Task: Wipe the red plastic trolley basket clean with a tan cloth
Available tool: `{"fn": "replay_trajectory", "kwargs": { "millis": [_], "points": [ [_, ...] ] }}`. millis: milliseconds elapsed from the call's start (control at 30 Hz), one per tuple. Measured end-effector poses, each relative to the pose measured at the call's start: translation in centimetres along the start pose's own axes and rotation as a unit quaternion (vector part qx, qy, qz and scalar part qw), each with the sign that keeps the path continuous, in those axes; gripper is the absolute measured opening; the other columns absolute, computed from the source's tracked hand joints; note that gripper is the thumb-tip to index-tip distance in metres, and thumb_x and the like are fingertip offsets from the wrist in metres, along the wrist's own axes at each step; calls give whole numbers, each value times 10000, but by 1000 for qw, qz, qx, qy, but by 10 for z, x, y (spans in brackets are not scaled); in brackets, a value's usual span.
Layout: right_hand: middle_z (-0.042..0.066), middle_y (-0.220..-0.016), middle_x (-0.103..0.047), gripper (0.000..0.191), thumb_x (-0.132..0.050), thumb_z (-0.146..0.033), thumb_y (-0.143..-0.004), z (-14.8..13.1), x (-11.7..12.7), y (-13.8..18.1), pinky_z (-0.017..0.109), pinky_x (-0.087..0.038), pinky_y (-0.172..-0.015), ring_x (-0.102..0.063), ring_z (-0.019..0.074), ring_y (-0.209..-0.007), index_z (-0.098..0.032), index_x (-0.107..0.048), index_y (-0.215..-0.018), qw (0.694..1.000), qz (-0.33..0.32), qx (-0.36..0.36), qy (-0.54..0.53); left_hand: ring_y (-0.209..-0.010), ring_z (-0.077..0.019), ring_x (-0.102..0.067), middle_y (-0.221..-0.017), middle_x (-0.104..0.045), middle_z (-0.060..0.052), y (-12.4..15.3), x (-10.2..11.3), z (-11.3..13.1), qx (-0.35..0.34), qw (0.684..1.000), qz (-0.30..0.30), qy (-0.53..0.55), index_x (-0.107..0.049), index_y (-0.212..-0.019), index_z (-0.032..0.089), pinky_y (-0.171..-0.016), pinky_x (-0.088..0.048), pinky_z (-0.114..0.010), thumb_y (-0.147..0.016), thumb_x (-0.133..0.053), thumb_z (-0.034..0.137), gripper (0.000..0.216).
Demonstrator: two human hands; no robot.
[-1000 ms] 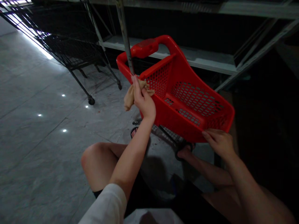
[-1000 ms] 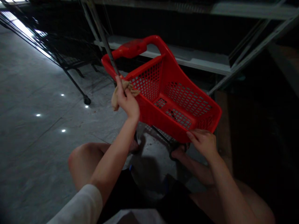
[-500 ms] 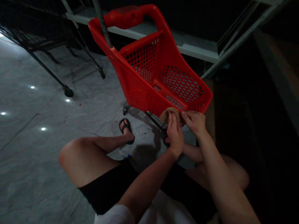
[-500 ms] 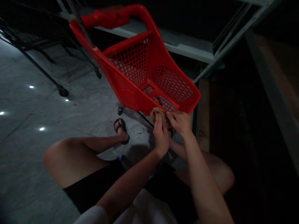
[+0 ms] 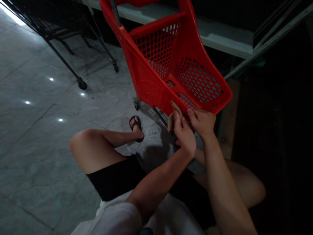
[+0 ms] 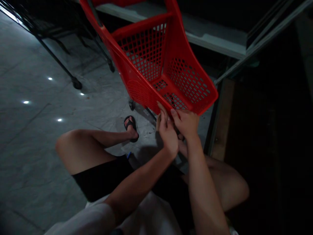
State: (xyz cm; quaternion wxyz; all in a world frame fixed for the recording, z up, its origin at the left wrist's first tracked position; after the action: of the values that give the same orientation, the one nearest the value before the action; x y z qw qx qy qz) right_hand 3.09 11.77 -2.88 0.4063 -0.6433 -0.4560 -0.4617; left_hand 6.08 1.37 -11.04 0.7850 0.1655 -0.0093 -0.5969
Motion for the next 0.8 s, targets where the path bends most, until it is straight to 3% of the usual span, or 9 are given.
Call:
{"fn": "replay_trajectory", "kwargs": {
  "millis": [100, 200, 300, 400, 500, 567, 667, 800],
  "points": [
    [132, -894, -818, 580, -394, -572, -1115, 5, 2, -1, 369, -423, -700, -749, 301, -898, -241, -814, -890, 1000, 7, 0, 4, -1625, -226, -471, -1669, -598, 10, -2, 5, -5, 6, 999, -31, 24, -709, -1498, 321, -1407, -328, -406, -1060, -544, 97, 519],
    [155, -911, -819, 621, -348, -575, -1111, 8, 4, 1, 381, -412, -693, -752, 323, -890, -229, -810, -883, 1000, 9, 10, 11, -1453, -230, -669, -1412, -788, -57, -12, 18, -36, 106, 993, 40, 21, -776, -1356, 258, -1317, -471, -426, -1016, -475, -15, 529],
    [166, -878, -807, 662, -308, -593, -1110, 11, 5, 2, 383, -399, -677, -751, 331, -878, -230, -800, -859, 999, 4, 16, 28, -1227, -229, -799, -1187, -842, -75, -30, 14, -43, 131, 986, 91, 40, -749, -1353, 215, -1134, -636, -422, -1042, -407, -18, 518],
    [159, -857, -802, 650, -311, -588, -1110, 13, 6, 2, 375, -409, -675, -752, 324, -870, -232, -799, -869, 999, 2, 20, 32, -1330, -194, -751, -1393, -789, -82, -50, 4, -15, 93, 988, 100, 73, -671, -1478, 215, -1160, -614, -373, -1072, -392, -11, 542],
    [163, -904, -815, 610, -336, -567, -1119, 13, 5, 1, 383, -442, -716, -761, 330, -910, -234, -797, -898, 999, -10, 12, 32, -1552, -143, -563, -1678, -596, -24, -63, -1, 25, 18, 992, 82, 91, -612, -1568, 263, -1320, -448, -324, -1100, -427, 13, 562],
    [174, -949, -821, 575, -364, -551, -1121, 12, 5, 0, 390, -455, -742, -765, 336, -936, -229, -791, -909, 999, -19, -4, 37, -1622, -129, -462, -1735, -523, 21, -67, 1, 39, -23, 994, 60, 85, -615, -1574, 289, -1380, -351, -321, -1098, -456, 16, 571],
    [174, -951, -817, 546, -385, -532, -1115, 10, 5, -1, 391, -457, -741, -763, 336, -926, -237, -774, -873, 999, -27, -15, 40, -1665, -136, -386, -1743, -505, 29, -66, 11, 28, -33, 997, 37, 54, -637, -1561, 290, -1419, -262, -350, -1064, -457, -30, 618],
    [156, -876, -800, 544, -375, -532, -1098, 9, 6, -2, 384, -445, -705, -759, 328, -877, -266, -748, -804, 999, -15, 0, 37, -1540, -229, -587, -1638, -625, -97, -64, 21, -12, 43, 997, 56, 25, -604, -1597, 218, -1352, -423, -474, -997, -419, -93, 701]
  ]
}}
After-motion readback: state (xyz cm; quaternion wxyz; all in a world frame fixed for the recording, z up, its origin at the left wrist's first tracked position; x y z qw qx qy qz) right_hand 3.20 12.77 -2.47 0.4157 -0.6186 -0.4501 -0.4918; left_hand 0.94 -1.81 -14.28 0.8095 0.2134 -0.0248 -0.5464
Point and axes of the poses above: each hand's wrist, its own y-axis away from the middle knuckle, its own x-axis out of the back of the hand, z = x × y, the point moved 7 cm from there along -y, towards the middle knuckle
